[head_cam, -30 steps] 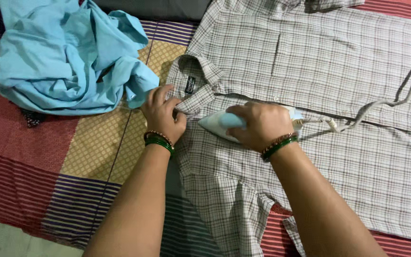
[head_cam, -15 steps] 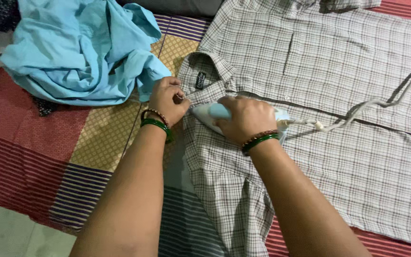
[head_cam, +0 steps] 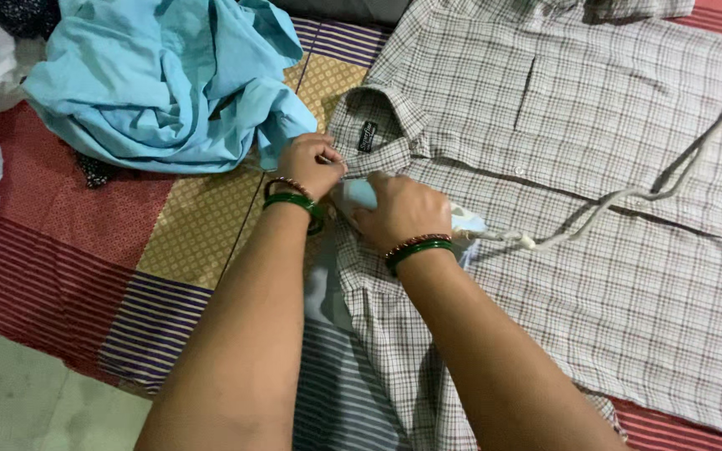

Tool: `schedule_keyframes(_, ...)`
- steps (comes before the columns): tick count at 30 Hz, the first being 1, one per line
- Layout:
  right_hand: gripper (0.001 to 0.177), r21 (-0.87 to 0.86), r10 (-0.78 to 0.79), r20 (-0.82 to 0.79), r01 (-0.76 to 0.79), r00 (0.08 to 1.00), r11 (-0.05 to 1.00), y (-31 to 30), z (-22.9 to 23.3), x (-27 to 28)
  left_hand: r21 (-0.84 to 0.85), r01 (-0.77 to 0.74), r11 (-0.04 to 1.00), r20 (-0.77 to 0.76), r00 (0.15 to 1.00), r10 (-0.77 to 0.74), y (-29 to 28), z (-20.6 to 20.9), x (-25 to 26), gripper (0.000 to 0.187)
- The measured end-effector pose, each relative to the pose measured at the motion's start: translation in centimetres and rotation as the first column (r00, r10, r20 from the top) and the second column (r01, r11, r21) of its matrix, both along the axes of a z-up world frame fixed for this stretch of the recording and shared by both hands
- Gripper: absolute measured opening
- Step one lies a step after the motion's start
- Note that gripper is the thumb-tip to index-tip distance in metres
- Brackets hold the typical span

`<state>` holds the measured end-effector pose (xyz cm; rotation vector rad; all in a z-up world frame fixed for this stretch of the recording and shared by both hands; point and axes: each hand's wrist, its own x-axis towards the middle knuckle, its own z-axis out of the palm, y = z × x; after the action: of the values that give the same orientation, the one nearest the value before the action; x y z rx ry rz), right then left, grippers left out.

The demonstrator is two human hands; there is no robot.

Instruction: The person irons a checkered shirt laid out on a bed, smoothing the fabric with one hand while moving the iron with the other. The person adjusts the shirt's position and continues ironing different sections, including the collar and sleeves.

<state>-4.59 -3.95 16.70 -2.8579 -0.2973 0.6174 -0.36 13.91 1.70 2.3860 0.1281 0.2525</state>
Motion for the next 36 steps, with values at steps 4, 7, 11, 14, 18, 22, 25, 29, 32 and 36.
schedule_keyframes(4, 0.038, -0.001, 0.138, -0.024, -0.138, 0.99, 0.99, 0.1, 0.3, -0.3, 0.073, -0.107, 0.992, -0.415, 0.901, 0.127, -1.8, 4.2, 1.1, 0.004)
schedule_keyframes(7, 0.038, -0.024, 0.23, -0.151, -0.236, 0.961, 0.971, -1.2, 1.1, -2.2, 0.06, -0.176, 0.983, -0.508, 0.842, 0.181, -2.5, 6.6, 0.7, 0.003)
schedule_keyframes(11, 0.041, -0.018, 0.224, -0.156, -0.229, 0.962, 0.973, -1.7, 1.7, -3.9, 0.048, -0.22, 0.974, -0.569, 0.796, 0.207, -2.8, 7.2, 0.5, 0.007)
schedule_keyframes(14, 0.035, 0.021, 0.208, -0.081, -0.207, 0.975, 0.978, -0.5, 0.6, -3.8, 0.094, -0.207, 0.974, -0.466, 0.856, 0.227, -3.1, 6.4, -0.2, 0.009)
schedule_keyframes(18, 0.038, 0.04, 0.282, -0.017, -0.281, 0.959, 0.959, 0.1, 0.1, -4.3, 0.04, -0.193, 0.98, -0.436, 0.88, 0.191, -3.0, 6.0, -0.4, 0.015)
schedule_keyframes(22, 0.039, 0.002, 0.309, -0.199, -0.315, 0.93, 0.949, -3.3, 1.6, -4.1, 0.066, -0.293, 0.954, -0.175, 0.938, 0.301, -4.3, 5.7, -2.0, 0.017)
schedule_keyframes(25, 0.049, -0.076, 0.212, -0.311, -0.247, 0.927, 0.966, -7.0, 3.0, -3.7, 0.136, -0.26, 0.956, 0.331, 0.921, 0.204, -6.4, 4.4, -5.0, 0.02)
schedule_keyframes(29, 0.051, -0.15, 0.147, -0.342, -0.209, 0.928, 0.966, -13.3, 3.6, -3.6, 0.084, 0.046, 0.995, 0.144, 0.988, -0.057, -11.3, 1.8, -8.4, 0.015)
schedule_keyframes(32, 0.055, -0.231, 0.131, -0.315, -0.21, 0.94, 0.95, -19.4, 2.8, -3.8, 0.19, 0.058, 0.98, 0.089, 0.993, -0.076, -13.1, 0.9, -10.0, 0.036)
schedule_keyframes(36, 0.053, -0.212, 0.153, -0.153, -0.183, 0.976, 0.96, -27.2, 1.0, -5.4, 0.372, 0.082, 0.924, -0.061, 0.996, -0.064, -13.6, 0.8, -10.4, 0.058)
